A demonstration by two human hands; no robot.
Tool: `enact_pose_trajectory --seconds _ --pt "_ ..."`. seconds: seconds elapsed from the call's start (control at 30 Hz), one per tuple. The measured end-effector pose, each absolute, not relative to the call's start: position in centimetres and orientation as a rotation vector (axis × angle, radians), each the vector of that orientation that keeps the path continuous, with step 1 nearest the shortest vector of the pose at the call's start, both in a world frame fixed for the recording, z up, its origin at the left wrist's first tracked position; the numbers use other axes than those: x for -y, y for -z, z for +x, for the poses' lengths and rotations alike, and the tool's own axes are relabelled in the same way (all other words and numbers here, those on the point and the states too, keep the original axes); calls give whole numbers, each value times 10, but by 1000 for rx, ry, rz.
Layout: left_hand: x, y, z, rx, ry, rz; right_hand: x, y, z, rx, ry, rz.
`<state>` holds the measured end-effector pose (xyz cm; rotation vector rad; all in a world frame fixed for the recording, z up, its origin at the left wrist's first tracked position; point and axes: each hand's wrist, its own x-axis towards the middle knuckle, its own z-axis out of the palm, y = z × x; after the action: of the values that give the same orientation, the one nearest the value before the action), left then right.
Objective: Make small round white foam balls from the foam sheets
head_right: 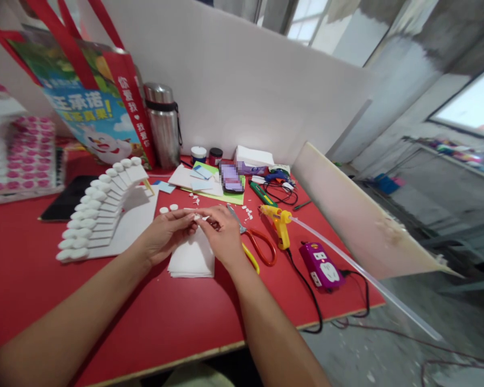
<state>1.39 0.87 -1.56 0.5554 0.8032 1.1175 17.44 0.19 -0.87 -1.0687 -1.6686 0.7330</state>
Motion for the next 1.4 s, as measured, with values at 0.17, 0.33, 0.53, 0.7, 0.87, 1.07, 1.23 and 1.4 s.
enact_pose_trajectory --seconds 0.17,0.33,0.53,0.7,0.87,1.07,1.23,1.4 --pt "-8 18 11 -872 -1137 784 -2 11 175 1616 -813 -1127" --pt "-7 19 11 -1021 -1176 947 0 12 173 1593 -882 -1167" --pt "-8 15 12 -820 -1156 765 2 7 172 1362 -943 -1191" --pt "-10 12 6 -650 -1044 505 1 5 176 1203 -930 -1162" --pt "-10 11 7 -570 -1020 450 0 8 175 1113 -1109 -1105" --pt "-16 -10 -18 -821 -1325 803 -4 11 175 1071 -1081 -1120" --pt "-21 -29 -53 -1404 -1320 1667 -5 9 174 1069 -1058 -1135" --pt "-25 -14 -63 -1457 -886 2139 0 2 175 1104 -1063 -1192"
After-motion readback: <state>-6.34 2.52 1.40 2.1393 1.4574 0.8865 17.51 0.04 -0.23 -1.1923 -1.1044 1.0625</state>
